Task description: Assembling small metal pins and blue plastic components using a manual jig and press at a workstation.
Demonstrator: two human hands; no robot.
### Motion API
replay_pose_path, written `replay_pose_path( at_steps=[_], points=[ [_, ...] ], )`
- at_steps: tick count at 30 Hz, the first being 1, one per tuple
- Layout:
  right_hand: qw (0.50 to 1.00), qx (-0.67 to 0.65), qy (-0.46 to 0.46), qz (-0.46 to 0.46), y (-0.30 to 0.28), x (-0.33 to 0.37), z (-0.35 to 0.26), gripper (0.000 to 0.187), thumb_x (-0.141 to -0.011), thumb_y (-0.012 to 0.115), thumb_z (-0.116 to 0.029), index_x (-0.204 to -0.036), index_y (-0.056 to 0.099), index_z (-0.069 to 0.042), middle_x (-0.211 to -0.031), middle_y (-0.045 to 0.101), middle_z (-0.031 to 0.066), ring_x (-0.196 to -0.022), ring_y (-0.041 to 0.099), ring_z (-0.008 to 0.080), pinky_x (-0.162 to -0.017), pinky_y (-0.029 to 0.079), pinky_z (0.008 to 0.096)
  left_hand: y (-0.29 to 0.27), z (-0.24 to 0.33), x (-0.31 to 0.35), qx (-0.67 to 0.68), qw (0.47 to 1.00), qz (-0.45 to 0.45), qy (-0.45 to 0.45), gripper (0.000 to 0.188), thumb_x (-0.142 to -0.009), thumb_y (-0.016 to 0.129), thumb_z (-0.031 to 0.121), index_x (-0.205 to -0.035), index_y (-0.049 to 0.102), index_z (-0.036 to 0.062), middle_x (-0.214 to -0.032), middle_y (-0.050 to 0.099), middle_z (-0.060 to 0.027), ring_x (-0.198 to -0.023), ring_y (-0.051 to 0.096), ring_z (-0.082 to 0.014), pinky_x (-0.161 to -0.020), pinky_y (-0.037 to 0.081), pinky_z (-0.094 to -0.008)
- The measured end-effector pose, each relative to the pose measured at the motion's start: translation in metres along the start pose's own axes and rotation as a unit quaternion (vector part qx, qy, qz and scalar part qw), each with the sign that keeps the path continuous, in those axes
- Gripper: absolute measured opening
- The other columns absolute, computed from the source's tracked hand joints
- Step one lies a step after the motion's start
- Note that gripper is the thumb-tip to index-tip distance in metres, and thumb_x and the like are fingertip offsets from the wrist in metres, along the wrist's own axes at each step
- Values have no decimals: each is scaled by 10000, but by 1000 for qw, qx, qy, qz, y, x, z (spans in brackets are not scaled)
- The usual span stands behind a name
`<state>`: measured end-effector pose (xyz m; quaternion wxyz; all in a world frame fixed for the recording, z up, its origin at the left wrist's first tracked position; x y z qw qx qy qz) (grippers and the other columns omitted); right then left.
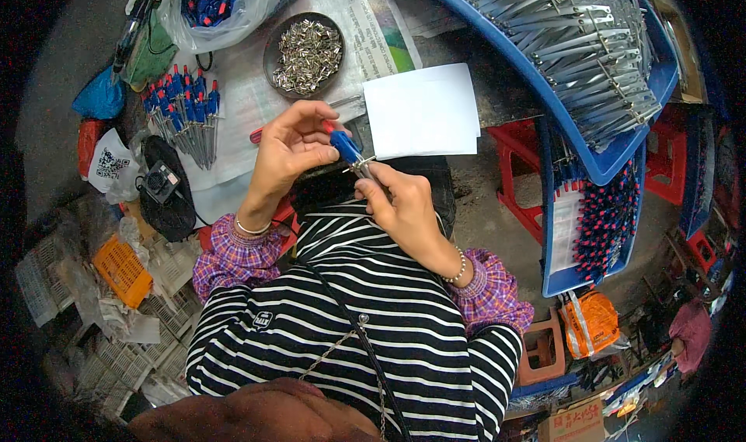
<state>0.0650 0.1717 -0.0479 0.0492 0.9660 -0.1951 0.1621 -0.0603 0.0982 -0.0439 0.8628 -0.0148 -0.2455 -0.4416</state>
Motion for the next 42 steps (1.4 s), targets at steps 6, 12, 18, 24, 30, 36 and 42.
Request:
replay_pose_path(
  at_steps=[6,12,18,24,30,36,42],
  points=[
    [999,-8,4,-34,6,0,-6,142,-893,558,-83,-874,631,38,-675,644,36,-513,539,43,-465,435,183,-6,-6,2,3,999,-9,-36,447,-696,719,-59,-1103,553,21,-935,618,-74,-786,609,-77,-704,516,-189],
    [973,-186,129,-47,6,4,22,156,-917,516,-65,-947,583,72,-764,619,87,-560,499,52,-476,413,177,-26,41,-15,-196,976,13,90,368,-715,704,-21,-1066,602,24,-911,635,-42,-753,590,-76,-653,483,-193],
    [971,-195,135,-40,6,2,27,163,-922,519,-84,-947,587,62,-745,605,65,-561,502,52,-473,418,180,-63,81,-26,-553,760,160,301,262,-721,679,80,-981,670,60,-832,642,-68,-760,584,-184,-664,450,-283],
    [971,-190,140,-47,9,1,31,159,-924,520,-83,-948,586,60,-744,607,65,-558,505,52,-470,421,181,-65,78,-35,-510,793,170,287,137,-727,668,51,-861,695,36,-778,645,-67,-683,596,-169,-604,445,-266],
    [967,-205,144,-46,10,0,35,173,-917,546,-101,-971,605,52,-734,624,42,-561,507,34,-487,437,170,-80,77,-35,-396,871,172,236,92,-742,669,26,-830,697,20,-803,659,-37,-659,560,-66,-584,408,-203],
    [966,-204,149,-54,12,-1,33,169,-927,522,-95,-953,584,59,-751,613,67,-572,505,49,-485,429,180,-84,77,-31,-320,908,164,216,115,-753,664,-17,-859,705,2,-798,650,-12,-670,544,-39,-590,395,-170],
    [963,-215,155,-43,12,-1,35,173,-927,524,-97,-965,585,60,-750,612,65,-565,505,50,-481,427,179,-73,55,-29,-165,976,105,92,82,-766,655,-42,-845,669,-24,-812,664,-72,-698,606,-88,-647,469,-201]
  ],
)
Point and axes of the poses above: each hand's wrist, its own x-axis away from the middle knuckle, its own y-axis out of the palm, z = x × y, the point moved 10 cm from there along -x, towards the middle knuckle
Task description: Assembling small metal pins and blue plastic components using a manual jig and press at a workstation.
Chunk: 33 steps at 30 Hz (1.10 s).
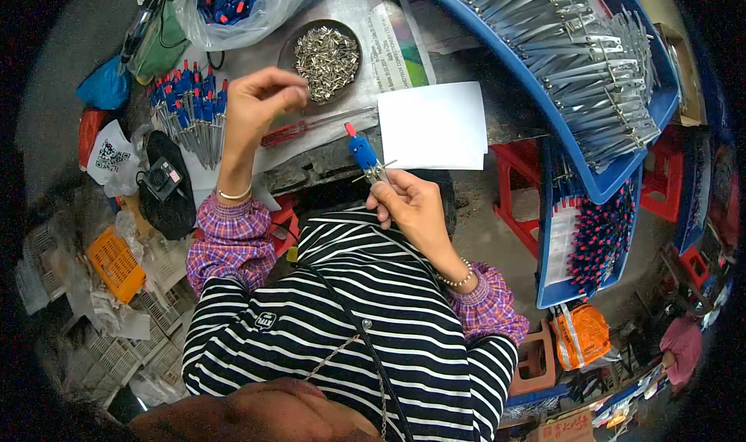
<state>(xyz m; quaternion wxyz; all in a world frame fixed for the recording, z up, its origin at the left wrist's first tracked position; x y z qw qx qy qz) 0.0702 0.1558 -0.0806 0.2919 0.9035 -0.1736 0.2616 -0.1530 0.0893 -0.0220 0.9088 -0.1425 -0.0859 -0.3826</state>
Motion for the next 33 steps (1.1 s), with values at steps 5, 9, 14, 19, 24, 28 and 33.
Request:
replay_pose_path(
  at_steps=[5,9,14,19,24,28,33],
  points=[
    [1000,3,-5,1,-1,-1,0,169,-924,527,-94,-964,587,59,-747,610,61,-561,505,49,-477,430,180,41,14,27,105,988,-95,57,97,-748,623,-112,-782,594,-27,-795,657,-117,-714,626,-149,-657,509,-258],
    [1000,9,-7,-1,-2,-1,1,169,-924,527,-94,-967,587,58,-744,610,58,-560,507,49,-478,432,182,57,8,35,111,983,-144,10,73,-770,605,-97,-824,601,-48,-816,658,-133,-719,636,-160,-664,520,-263],
    [1000,12,-2,2,-3,0,1,172,-923,531,-99,-978,590,53,-745,616,50,-561,511,46,-480,435,180,69,-4,40,149,974,-162,-50,47,-828,578,-43,-859,613,-50,-848,663,-143,-774,656,-180,-680,537,-262],
    [999,26,-18,18,-6,0,0,181,-911,549,-98,-991,610,52,-717,625,38,-547,516,38,-481,446,178,70,-4,41,129,983,-133,7,60,-804,613,-55,-860,629,-38,-833,655,-104,-759,634,-151,-680,514,-234],
    [997,57,-42,38,-9,2,-6,164,-894,566,-90,-956,634,46,-684,634,30,-536,534,34,-484,462,178,69,-13,49,102,987,-118,-45,117,-751,669,-70,-854,636,-27,-868,630,-77,-761,592,-108,-677,478,-214],
    [990,117,-70,45,-4,6,-15,142,-896,561,-83,-927,626,40,-687,636,36,-538,547,45,-484,460,189,71,-11,51,60,993,-95,-29,150,-703,701,-78,-834,646,-29,-900,602,-66,-776,580,-93,-665,468,-206],
    [975,177,-118,59,0,11,-24,123,-895,561,-72,-897,621,36,-683,641,36,-530,555,46,-477,455,186,72,1,52,-29,995,-86,51,158,-674,722,-82,-805,659,-21,-867,589,-45,-765,578,-88,-653,465,-196]
  ],
)
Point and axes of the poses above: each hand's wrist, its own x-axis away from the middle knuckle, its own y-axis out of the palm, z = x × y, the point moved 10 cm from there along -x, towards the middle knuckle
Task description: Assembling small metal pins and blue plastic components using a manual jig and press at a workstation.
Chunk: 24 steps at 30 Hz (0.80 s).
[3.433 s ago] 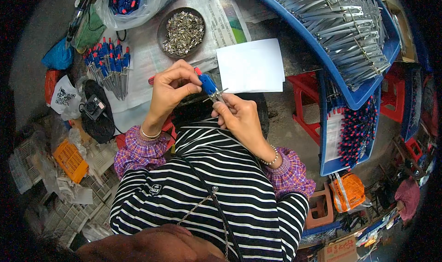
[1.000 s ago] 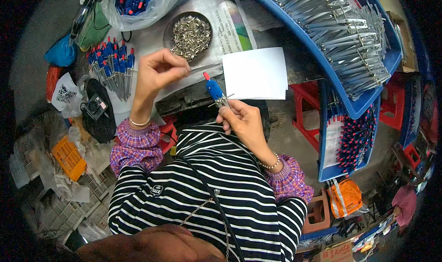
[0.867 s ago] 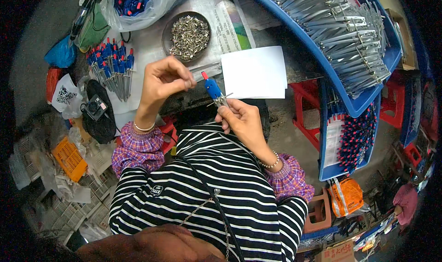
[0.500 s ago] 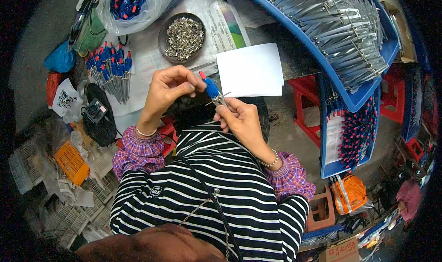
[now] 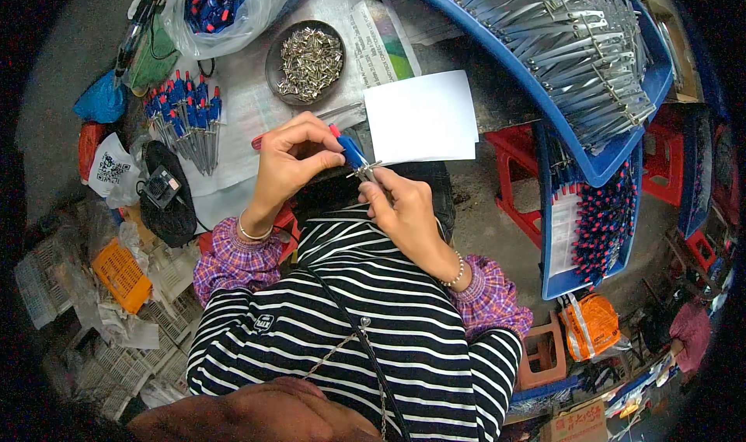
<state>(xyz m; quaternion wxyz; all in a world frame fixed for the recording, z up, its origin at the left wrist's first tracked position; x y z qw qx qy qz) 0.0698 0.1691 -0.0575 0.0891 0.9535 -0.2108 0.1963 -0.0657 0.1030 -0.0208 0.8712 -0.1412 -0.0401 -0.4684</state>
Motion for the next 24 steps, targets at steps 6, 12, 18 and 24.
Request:
replay_pose_path(
  at_steps=[6,12,18,24],
  points=[
    [998,43,-43,2,1,3,-11,117,-886,564,-61,-885,617,43,-672,644,46,-528,577,56,-479,468,194,-2,3,1,-21,1000,9,5,152,-663,729,-78,-785,667,-12,-855,591,-47,-738,570,-81,-625,450,-187],
    [997,60,-50,0,2,4,-11,111,-884,563,-55,-874,614,43,-671,643,47,-531,587,64,-475,467,198,-6,13,4,-71,996,40,23,141,-648,742,-59,-753,670,3,-761,588,-24,-686,534,-60,-554,381,-174],
    [982,146,-118,21,3,8,-21,98,-873,575,-51,-911,609,33,-630,612,73,-513,597,97,-463,458,220,-4,19,7,-93,992,49,69,118,-656,730,-68,-720,659,1,-763,581,-21,-673,520,-51,-543,360,-171],
    [962,194,-185,49,1,12,-37,123,-840,594,-29,-954,611,16,-619,588,110,-475,577,160,-441,432,270,-3,-2,3,9,1000,26,0,300,-683,717,-72,-962,633,2,-886,614,-47,-735,568,-93,-654,473,-203]
  ],
)
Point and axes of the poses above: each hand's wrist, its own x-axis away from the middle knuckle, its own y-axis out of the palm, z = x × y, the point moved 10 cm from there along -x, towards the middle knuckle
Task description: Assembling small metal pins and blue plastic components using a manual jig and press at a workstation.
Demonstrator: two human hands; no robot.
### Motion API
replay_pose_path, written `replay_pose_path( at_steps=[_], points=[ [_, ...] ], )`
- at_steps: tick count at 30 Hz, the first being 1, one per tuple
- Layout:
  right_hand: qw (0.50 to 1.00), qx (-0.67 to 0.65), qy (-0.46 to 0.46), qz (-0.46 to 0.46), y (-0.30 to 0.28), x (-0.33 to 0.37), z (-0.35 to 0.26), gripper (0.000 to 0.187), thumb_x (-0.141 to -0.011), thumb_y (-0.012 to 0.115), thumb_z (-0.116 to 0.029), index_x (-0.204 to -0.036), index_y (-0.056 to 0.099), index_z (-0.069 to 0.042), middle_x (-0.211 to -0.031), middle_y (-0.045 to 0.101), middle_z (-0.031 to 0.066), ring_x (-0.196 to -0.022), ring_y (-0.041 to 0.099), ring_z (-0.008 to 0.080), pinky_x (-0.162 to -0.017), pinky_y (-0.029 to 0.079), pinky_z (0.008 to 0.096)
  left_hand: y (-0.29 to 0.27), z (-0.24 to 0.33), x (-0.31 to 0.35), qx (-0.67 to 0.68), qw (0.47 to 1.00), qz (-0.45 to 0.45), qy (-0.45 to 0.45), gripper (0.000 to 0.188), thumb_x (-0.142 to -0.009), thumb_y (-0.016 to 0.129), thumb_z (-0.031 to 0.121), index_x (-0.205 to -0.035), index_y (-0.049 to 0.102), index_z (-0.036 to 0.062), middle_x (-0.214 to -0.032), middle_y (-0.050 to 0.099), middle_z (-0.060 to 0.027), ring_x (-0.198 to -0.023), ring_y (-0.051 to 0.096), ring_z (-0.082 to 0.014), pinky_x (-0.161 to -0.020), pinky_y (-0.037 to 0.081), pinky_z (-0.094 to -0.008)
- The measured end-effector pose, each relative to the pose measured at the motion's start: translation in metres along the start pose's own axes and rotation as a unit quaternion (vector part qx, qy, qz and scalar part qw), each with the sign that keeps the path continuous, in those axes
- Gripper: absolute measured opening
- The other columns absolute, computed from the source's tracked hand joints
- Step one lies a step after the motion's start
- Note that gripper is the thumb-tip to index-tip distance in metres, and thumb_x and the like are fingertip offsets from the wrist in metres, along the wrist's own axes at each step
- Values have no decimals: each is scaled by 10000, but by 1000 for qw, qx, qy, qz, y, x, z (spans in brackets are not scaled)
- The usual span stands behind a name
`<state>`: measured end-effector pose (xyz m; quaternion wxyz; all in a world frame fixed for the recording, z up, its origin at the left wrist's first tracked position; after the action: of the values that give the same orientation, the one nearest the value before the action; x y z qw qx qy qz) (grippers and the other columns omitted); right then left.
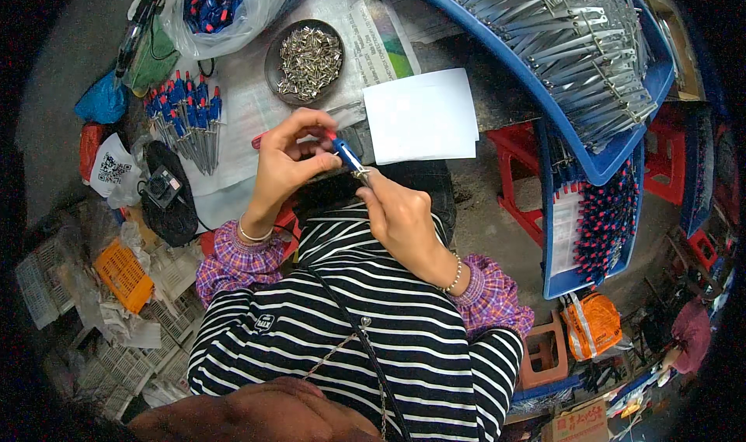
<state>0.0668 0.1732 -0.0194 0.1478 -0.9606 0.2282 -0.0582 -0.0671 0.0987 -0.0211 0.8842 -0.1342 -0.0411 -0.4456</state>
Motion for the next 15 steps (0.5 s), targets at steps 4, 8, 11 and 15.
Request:
replay_pose_path(
  at_steps=[4,8,11,15],
  points=[
    [1000,4,-23,14,-3,0,-7,136,-825,600,-20,-954,617,19,-628,592,126,-465,563,175,-442,415,291,11,-23,3,181,972,-54,-141,334,-721,692,-80,-1035,594,-20,-965,632,-99,-828,615,-122,-727,527,-227],
    [999,-20,25,-33,3,1,6,137,-841,596,-37,-962,622,23,-641,617,101,-470,551,124,-443,412,263,15,-38,4,179,961,-89,-191,329,-735,682,-82,-1048,591,-38,-962,632,-100,-854,621,-116,-743,535,-222],
    [974,-159,146,-73,13,5,27,138,-877,577,-63,-959,625,37,-676,641,60,-499,530,65,-447,417,218,18,-27,-1,128,976,-99,-144,344,-739,681,-75,-1068,586,-41,-958,630,-90,-869,621,-116,-751,531,-220],
    [925,-283,234,-94,21,12,43,165,-910,548,-79,-946,625,63,-732,646,55,-536,504,32,-459,426,172,22,-22,-2,170,966,-120,-151,341,-747,677,-66,-1075,585,-41,-955,626,-82,-877,618,-115,-762,527,-216]
  ],
)
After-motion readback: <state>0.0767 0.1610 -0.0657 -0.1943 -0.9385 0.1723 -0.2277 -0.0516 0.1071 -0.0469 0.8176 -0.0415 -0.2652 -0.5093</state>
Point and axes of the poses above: each hand's wrist, its own x-axis away from the middle knuckle, its own y-axis out of the palm, z = x × y, the point moved 10 cm from there along -x, towards the middle knuckle
